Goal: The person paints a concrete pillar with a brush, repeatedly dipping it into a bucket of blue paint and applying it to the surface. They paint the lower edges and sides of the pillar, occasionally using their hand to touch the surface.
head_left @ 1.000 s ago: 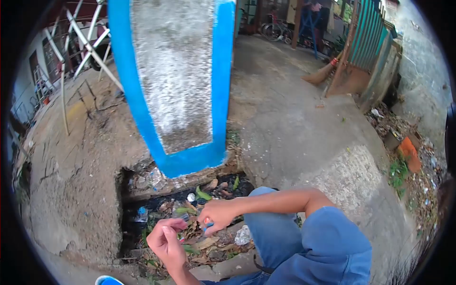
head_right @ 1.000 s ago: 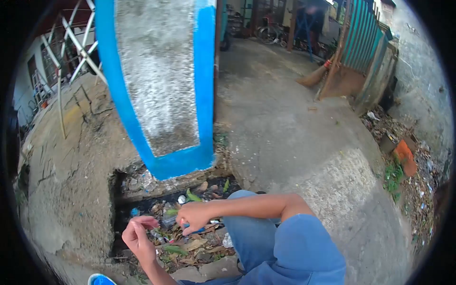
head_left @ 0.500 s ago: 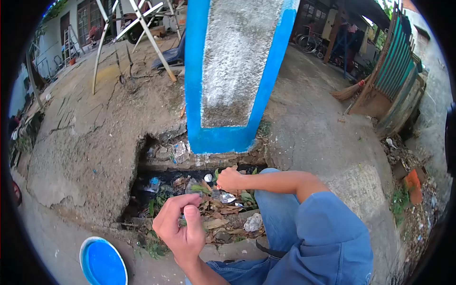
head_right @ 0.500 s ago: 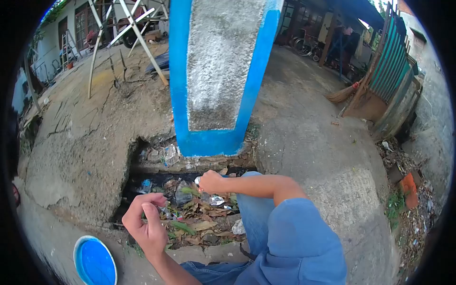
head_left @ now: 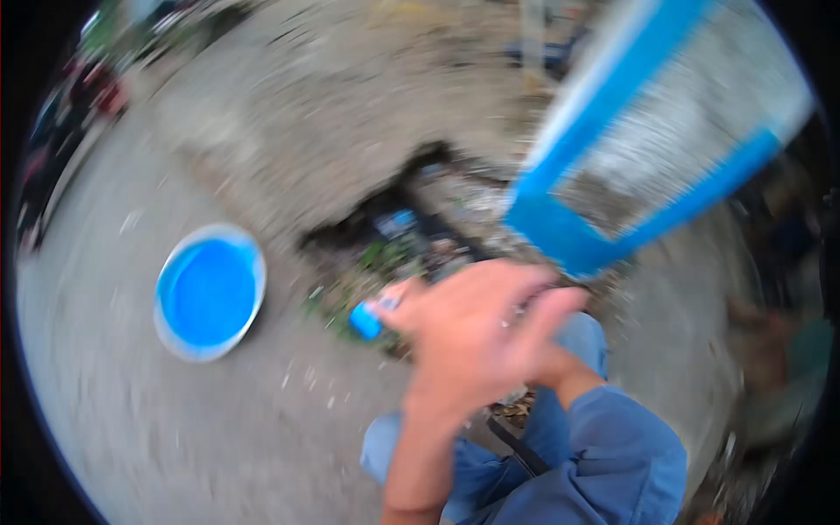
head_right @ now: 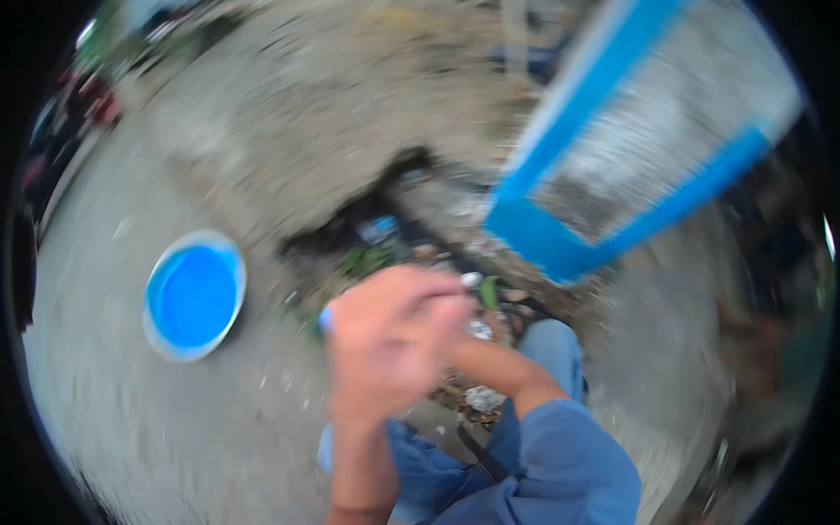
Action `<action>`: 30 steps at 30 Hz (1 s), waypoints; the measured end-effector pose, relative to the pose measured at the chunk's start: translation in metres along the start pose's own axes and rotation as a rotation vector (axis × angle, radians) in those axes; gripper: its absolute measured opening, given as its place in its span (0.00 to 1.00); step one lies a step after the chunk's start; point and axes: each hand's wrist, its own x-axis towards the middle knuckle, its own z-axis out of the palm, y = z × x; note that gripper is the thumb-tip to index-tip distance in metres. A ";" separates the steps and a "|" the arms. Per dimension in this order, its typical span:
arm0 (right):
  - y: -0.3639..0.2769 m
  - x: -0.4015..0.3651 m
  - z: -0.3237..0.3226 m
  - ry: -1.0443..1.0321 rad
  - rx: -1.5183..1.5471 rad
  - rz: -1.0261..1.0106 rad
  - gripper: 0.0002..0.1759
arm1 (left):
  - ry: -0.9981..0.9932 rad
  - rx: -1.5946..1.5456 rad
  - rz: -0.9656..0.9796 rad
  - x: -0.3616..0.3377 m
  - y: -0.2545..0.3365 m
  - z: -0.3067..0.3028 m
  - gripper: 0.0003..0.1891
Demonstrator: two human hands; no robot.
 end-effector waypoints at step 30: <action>-0.176 0.226 0.263 -0.227 -0.161 -0.292 0.20 | 0.470 -0.242 -0.021 -0.008 0.008 -0.120 0.14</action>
